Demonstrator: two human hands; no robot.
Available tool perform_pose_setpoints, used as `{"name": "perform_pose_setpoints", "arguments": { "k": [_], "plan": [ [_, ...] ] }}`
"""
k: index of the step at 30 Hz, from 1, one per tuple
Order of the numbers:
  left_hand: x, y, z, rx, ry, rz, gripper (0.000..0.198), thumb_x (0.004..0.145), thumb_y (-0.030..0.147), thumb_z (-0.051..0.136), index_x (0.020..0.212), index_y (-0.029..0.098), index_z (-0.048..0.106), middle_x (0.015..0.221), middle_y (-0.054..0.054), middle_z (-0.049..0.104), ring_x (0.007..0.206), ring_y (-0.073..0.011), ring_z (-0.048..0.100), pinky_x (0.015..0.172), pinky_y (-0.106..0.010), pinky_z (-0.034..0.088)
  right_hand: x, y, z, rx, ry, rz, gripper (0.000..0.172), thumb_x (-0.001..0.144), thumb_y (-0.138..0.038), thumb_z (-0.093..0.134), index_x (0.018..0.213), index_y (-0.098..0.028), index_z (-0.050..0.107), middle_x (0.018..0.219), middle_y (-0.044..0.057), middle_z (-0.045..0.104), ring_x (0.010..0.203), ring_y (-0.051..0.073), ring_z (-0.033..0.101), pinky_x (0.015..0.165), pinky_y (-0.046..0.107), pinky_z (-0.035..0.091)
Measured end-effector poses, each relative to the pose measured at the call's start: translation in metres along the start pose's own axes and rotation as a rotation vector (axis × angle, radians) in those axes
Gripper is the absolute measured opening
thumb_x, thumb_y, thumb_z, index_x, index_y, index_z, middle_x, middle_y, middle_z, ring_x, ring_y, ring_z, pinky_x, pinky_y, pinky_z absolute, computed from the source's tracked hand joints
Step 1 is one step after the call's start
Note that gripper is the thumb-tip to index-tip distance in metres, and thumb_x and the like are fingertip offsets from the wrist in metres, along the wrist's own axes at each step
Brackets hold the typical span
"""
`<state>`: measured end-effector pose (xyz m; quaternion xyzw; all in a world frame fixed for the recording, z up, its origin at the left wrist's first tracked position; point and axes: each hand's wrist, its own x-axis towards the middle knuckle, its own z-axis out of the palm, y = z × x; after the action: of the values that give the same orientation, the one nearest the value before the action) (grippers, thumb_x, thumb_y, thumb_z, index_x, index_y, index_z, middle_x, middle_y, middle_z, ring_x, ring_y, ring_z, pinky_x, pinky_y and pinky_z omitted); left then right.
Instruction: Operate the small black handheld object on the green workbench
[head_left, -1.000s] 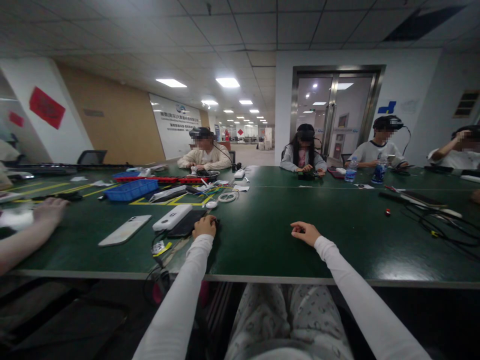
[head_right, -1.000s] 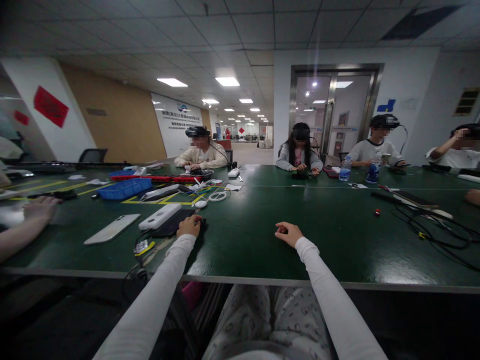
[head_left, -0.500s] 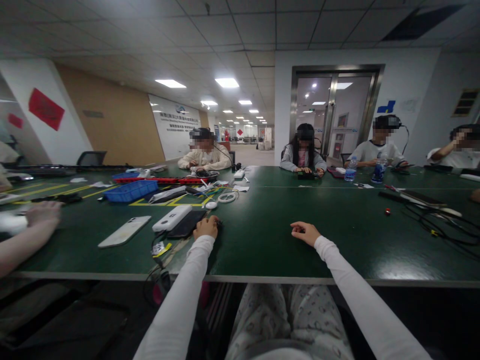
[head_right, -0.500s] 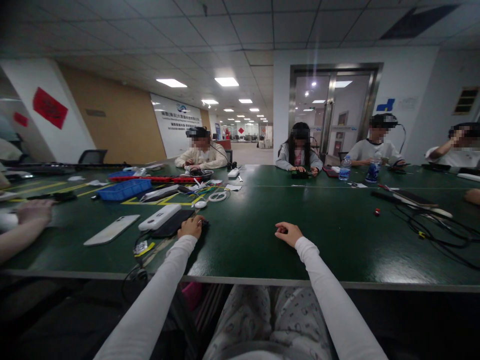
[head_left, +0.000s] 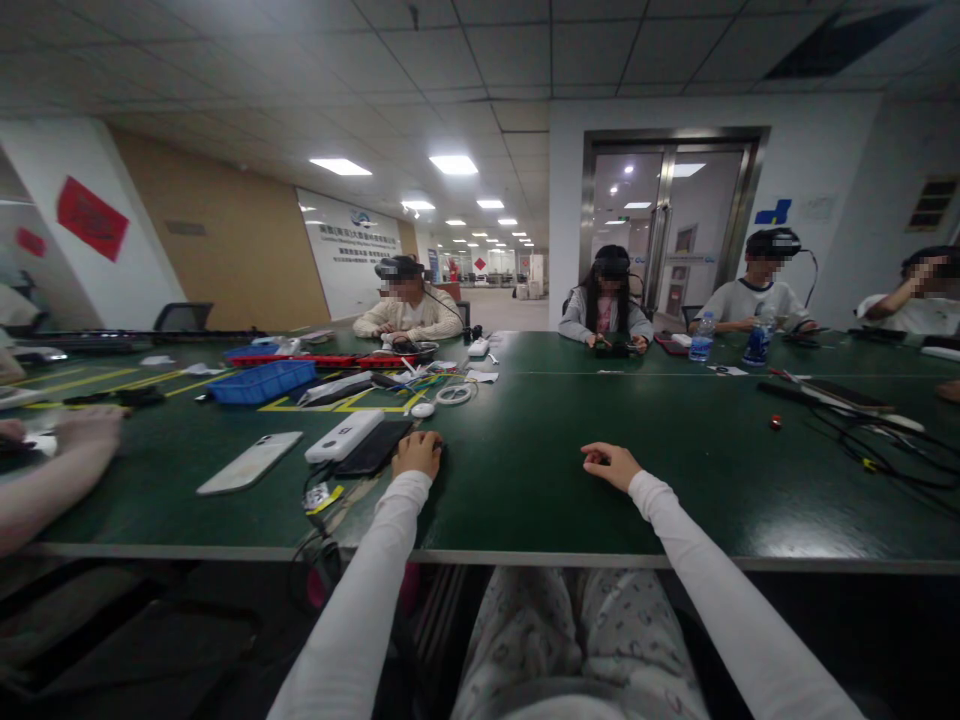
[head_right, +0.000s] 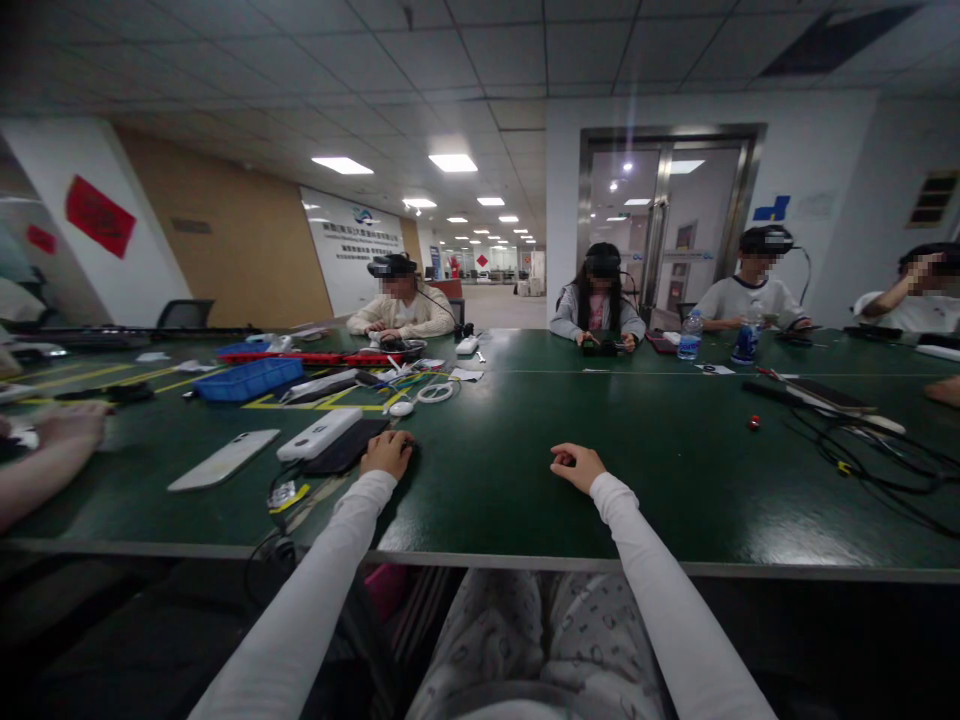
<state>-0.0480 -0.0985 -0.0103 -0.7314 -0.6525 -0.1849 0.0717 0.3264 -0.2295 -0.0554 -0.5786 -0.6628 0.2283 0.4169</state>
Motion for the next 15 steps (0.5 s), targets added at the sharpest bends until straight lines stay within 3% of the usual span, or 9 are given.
{"name": "perform_pose_setpoints", "arguments": {
  "k": [8,15],
  "plan": [
    [-0.003,0.007,-0.008,0.016,-0.022,0.107,0.024,0.081,0.021,0.04,0.099,0.027,0.055,0.12,-0.002,0.051,0.118,-0.0225,0.033,0.088,-0.039,0.038,-0.002,-0.004,-0.002,0.02,-0.01,0.018,0.035,0.069,-0.027,0.062,0.103,-0.019,0.061,0.086,0.003,0.065,0.081,0.015,0.059,0.081,0.032,0.048],
    [-0.002,0.008,-0.012,-0.034,-0.051,0.134,0.027,0.079,0.015,0.041,0.098,0.025,0.058,0.114,-0.003,0.055,0.111,-0.0199,0.041,0.09,-0.033,0.038,-0.004,-0.01,-0.002,0.026,0.019,0.035,0.032,0.068,-0.025,0.063,0.1,-0.022,0.063,0.084,0.002,0.065,0.08,0.016,0.06,0.081,0.034,0.047]
  ]
}}
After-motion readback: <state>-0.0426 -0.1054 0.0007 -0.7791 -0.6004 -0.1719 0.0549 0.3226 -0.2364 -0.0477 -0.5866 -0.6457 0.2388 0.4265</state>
